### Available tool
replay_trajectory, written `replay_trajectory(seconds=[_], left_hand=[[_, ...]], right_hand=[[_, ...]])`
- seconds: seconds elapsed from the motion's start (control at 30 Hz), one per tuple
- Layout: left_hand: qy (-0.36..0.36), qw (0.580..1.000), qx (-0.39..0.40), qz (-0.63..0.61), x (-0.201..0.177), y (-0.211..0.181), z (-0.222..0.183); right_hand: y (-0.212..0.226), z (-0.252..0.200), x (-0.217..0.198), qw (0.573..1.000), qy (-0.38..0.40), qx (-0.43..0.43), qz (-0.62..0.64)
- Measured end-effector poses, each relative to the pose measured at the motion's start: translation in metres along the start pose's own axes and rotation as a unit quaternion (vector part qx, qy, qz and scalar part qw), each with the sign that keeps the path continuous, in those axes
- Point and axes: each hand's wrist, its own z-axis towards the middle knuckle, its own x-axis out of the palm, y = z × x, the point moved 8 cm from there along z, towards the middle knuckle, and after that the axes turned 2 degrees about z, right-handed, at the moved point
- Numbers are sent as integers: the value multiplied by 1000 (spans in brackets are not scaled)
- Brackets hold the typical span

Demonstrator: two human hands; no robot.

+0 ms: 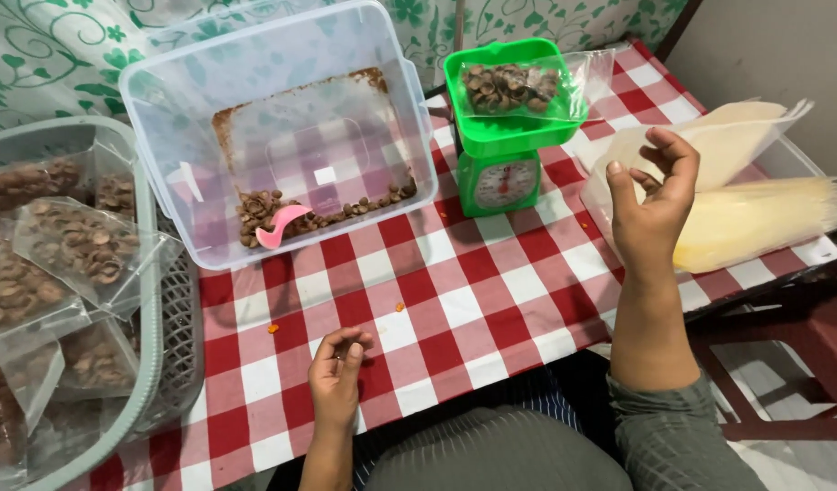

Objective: Packaging small brown snack items into plastic bags, weighing them on a scale, and organizing them in a basket.

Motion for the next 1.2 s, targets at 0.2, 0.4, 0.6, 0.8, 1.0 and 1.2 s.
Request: replay_trajectory(seconds=[0.2, 0.4, 0.6, 0.8, 1.0, 1.2], left_hand=[[-5, 1000, -10, 4, -3, 6, -9], [-8, 1000, 7, 3, -4, 6, -13], [-12, 1000, 1, 3, -7, 5, -14], [-19, 997, 44, -52, -14, -2, -9], [4, 999, 35, -15, 1, -18, -6], [31, 996, 82, 23, 12, -41, -2]], right_hand=[[-33, -3, -15, 998, 8, 50, 35], [-40, -4, -9, 994, 19, 67, 81], [-97, 49, 17, 966, 63, 221, 123], [-102, 122, 55, 953, 157, 246, -78], [4, 138, 73, 992, 100, -75, 3], [185, 48, 33, 930, 58, -361, -36]])
